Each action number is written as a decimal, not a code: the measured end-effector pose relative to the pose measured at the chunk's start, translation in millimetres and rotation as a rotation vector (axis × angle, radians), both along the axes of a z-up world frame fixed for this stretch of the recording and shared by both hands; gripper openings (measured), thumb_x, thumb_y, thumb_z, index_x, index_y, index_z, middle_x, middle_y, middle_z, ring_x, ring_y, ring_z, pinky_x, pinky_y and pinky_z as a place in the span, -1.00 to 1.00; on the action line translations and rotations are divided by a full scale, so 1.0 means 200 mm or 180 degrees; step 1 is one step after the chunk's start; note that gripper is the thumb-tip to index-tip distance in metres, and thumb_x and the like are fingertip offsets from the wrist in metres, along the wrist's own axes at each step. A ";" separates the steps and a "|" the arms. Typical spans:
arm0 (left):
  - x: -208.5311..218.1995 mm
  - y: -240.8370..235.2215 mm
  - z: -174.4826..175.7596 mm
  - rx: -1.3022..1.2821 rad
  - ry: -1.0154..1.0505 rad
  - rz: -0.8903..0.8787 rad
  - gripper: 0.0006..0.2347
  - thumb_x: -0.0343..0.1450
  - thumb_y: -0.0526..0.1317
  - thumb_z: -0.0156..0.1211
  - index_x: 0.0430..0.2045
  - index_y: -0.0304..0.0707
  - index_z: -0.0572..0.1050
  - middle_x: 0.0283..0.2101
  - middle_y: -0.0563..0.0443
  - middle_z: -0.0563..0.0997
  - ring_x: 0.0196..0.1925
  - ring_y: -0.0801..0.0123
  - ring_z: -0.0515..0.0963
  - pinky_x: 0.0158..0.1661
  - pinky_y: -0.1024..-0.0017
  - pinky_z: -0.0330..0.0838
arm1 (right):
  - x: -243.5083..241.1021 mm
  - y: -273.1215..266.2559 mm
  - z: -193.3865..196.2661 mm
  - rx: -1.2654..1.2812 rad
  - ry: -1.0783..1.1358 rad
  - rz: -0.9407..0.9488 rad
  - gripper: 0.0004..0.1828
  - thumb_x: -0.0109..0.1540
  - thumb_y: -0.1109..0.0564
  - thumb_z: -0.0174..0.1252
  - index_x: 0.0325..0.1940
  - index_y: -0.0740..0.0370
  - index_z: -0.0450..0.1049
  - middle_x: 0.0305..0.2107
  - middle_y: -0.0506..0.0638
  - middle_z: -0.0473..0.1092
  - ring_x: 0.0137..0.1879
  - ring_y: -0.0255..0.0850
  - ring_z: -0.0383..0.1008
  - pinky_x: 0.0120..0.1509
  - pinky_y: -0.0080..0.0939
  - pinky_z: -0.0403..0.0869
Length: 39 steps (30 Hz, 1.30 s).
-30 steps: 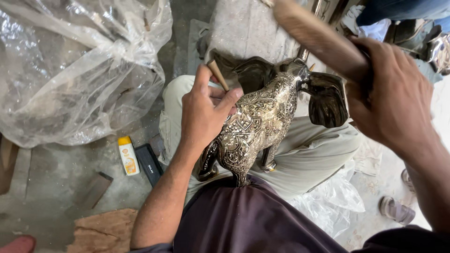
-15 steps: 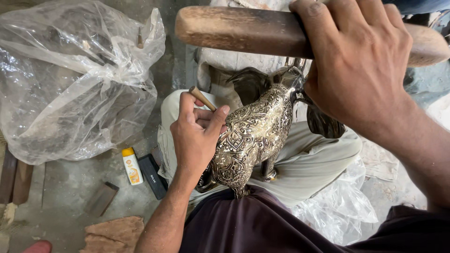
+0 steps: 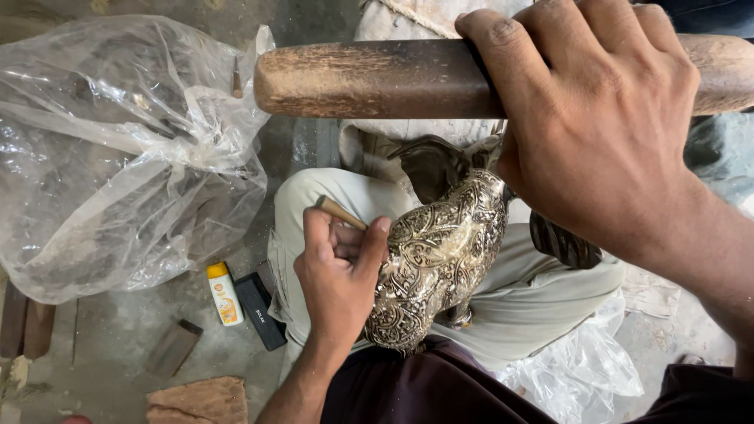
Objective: The person uses a hammer and a metal chisel to engrave intricate patterns onto a silver elephant figurine. They systematically tap the chisel against the figurine's surface to create detailed designs.
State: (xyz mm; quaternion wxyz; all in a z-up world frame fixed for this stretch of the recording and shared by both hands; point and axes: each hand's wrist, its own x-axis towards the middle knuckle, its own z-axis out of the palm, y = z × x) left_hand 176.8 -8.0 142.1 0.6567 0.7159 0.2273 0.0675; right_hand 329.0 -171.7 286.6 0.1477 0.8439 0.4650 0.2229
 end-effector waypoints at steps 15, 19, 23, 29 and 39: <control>-0.01 -0.02 -0.03 -0.0108 -0.0030 -0.0006 -0.71 0.41 -0.23 0.40 -0.43 -0.34 0.31 -0.60 0.00 0.61 -0.60 0.57 0.56 -0.57 0.58 0.44 | 0.09 0.14 0.06 -0.0364 0.0805 0.0162 -0.65 0.14 0.11 0.37 0.02 0.06 0.61 -0.30 -0.06 0.53 -0.20 -0.18 0.55 -0.16 -0.14 0.49; -0.02 0.00 -0.02 -0.0044 -0.0040 -0.0208 -0.73 0.43 -0.23 0.37 -0.41 -0.34 0.33 -0.58 0.03 0.64 -0.58 0.61 0.62 -0.57 0.60 0.47 | 0.07 0.19 0.09 -0.0451 0.0765 0.0039 -0.63 0.22 0.17 0.38 0.12 0.14 0.58 -0.24 -0.01 0.55 -0.17 -0.18 0.57 -0.09 -0.17 0.54; -0.01 0.00 -0.01 -0.0164 -0.0182 -0.0270 -0.75 0.45 -0.23 0.35 -0.37 -0.34 0.34 -0.57 0.04 0.64 -0.55 0.62 0.63 -0.56 0.61 0.46 | 0.06 0.17 0.16 -0.0294 0.1166 -0.0060 -0.57 0.14 0.25 0.32 0.11 0.22 0.52 -0.33 0.14 0.54 -0.29 -0.07 0.55 -0.20 -0.04 0.52; -0.01 0.01 0.01 0.0183 -0.0349 -0.0404 -0.76 0.46 -0.22 0.36 -0.39 -0.34 0.38 -0.56 0.06 0.63 -0.55 0.59 0.63 -0.54 0.60 0.49 | 0.00 0.10 0.15 -0.0585 0.0990 -0.0379 -0.65 0.21 0.24 0.34 0.08 0.20 0.53 -0.35 0.11 0.55 -0.31 -0.06 0.58 -0.26 -0.06 0.53; -0.01 0.03 -0.01 0.0270 -0.0728 -0.0634 -0.82 0.50 -0.22 0.33 -0.24 -0.33 0.46 -0.42 0.00 0.72 -0.39 0.47 0.77 -0.40 0.54 0.68 | -0.07 -0.04 0.16 -0.0536 0.1284 -0.0832 -0.63 0.29 0.41 0.20 0.19 0.32 0.49 -0.24 0.25 0.54 -0.37 0.00 0.56 -0.41 -0.08 0.56</control>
